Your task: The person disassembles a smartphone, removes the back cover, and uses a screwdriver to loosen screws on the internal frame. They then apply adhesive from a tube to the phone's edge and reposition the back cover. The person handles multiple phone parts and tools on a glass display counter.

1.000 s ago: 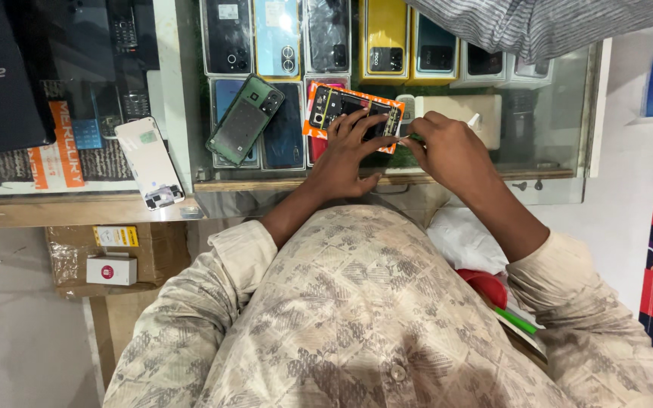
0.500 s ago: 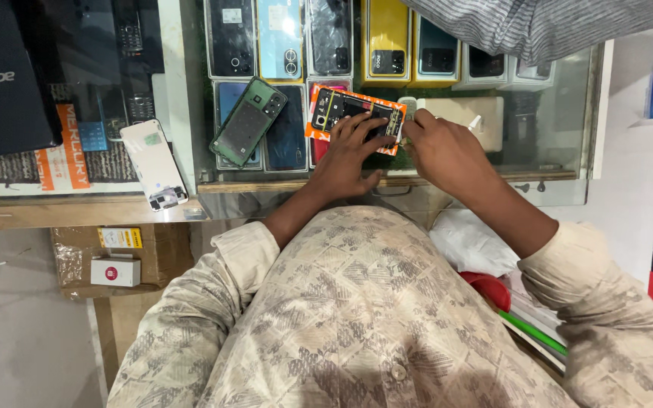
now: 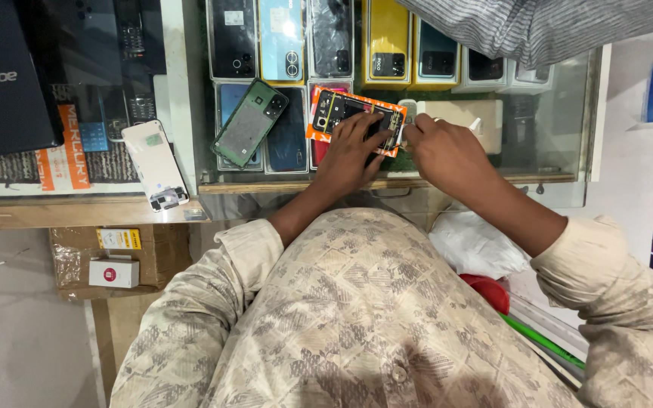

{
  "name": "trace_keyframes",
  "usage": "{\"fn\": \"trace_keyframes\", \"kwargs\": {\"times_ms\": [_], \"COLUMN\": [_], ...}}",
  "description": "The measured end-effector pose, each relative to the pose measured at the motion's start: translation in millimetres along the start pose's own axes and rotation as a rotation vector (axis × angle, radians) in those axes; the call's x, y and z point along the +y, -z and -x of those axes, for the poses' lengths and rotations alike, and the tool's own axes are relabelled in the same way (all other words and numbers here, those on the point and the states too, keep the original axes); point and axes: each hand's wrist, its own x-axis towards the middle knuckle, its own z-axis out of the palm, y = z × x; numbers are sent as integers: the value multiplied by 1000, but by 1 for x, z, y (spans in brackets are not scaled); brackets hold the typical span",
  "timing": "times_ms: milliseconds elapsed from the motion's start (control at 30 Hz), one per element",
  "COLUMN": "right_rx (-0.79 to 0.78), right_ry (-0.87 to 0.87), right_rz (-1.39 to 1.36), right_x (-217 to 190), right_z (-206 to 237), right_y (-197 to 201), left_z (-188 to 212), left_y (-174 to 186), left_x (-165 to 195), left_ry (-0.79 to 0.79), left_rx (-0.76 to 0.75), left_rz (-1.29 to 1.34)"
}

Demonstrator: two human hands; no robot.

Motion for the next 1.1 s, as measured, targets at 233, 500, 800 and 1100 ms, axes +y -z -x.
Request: {"fn": "trace_keyframes", "kwargs": {"times_ms": [233,500,800,1100], "right_rx": [62,-33,-48,20], "right_ry": [59,3,-49,14], "right_rz": [-20,70,58,5], "right_x": [1,2,-3,0], "right_z": [-2,-4,-1,1], "right_y": [2,2,-3,-2], "left_z": [1,1,15,70], "left_y": [-2,-4,63,153], "left_x": [0,-4,-7,-56], "left_ry": [14,-24,223,569], "left_rx": [-9,72,290,399], "left_rz": [-27,35,77,-144]}}
